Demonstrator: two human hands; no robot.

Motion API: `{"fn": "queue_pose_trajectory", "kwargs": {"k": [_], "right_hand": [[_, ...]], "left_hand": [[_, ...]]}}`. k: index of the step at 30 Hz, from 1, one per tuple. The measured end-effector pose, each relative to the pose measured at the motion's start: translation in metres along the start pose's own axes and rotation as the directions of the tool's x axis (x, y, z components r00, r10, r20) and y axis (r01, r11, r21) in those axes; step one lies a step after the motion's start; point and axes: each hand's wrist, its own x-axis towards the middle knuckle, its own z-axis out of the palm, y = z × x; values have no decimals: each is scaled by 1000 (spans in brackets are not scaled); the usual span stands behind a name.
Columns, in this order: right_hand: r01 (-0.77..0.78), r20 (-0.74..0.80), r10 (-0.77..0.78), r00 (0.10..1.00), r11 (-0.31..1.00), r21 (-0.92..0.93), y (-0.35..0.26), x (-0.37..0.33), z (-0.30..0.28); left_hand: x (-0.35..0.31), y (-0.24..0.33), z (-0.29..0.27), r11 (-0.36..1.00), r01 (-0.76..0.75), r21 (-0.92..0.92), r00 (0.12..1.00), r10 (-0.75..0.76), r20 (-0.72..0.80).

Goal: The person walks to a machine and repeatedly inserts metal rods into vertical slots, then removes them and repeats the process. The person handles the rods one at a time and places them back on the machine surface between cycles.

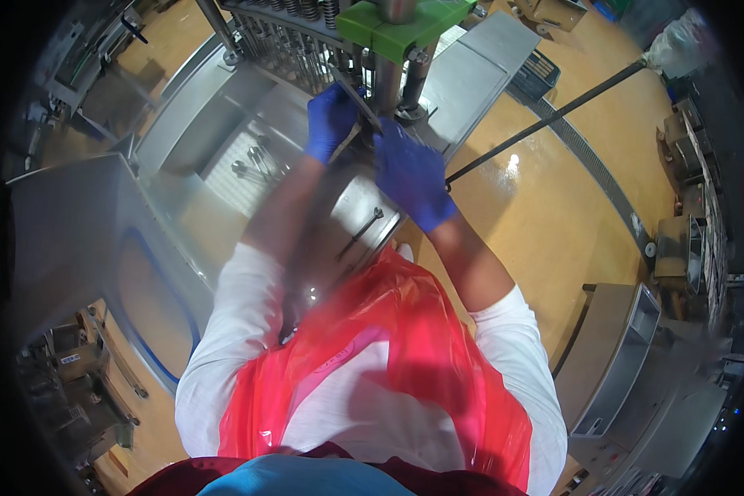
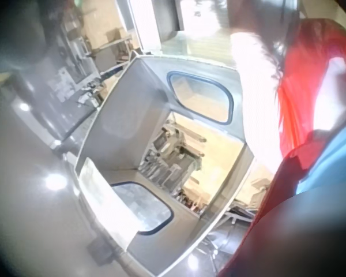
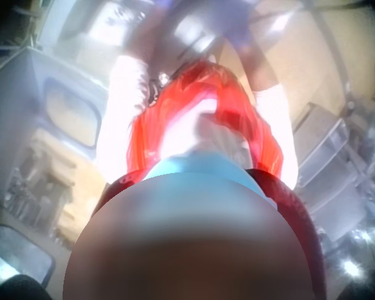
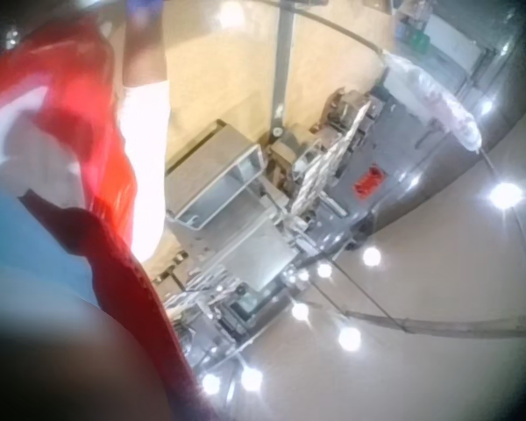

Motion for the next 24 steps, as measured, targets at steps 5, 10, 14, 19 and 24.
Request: {"fn": "queue_pose_trajectory", "kwargs": {"k": [5, 10, 14, 19, 24], "right_hand": [[-71, 218, 106, 970, 984, -161, -3, 17, 22], [-41, 90, 52, 995, 992, -121, -3, 12, 27], [44, -22, -52, 998, 965, -258, -16, 14, 7], [-15, 68, 30, 997, 977, -211, -12, 16, 16], [9, 38, -4, 999, 988, -155, -8, 12, 18]], "left_hand": [[-3, -1, 0, 998, 60, -32, 998, -60, 17], [-2, 0, 2, 993, 111, -32, 992, -109, 62], [-5, -11, 7, 987, 153, -42, 987, -151, 57], [-4, -13, 4, 978, 207, -6, 971, -204, 127], [4, -10, 1, 976, 218, -21, 952, -207, 227]]}}
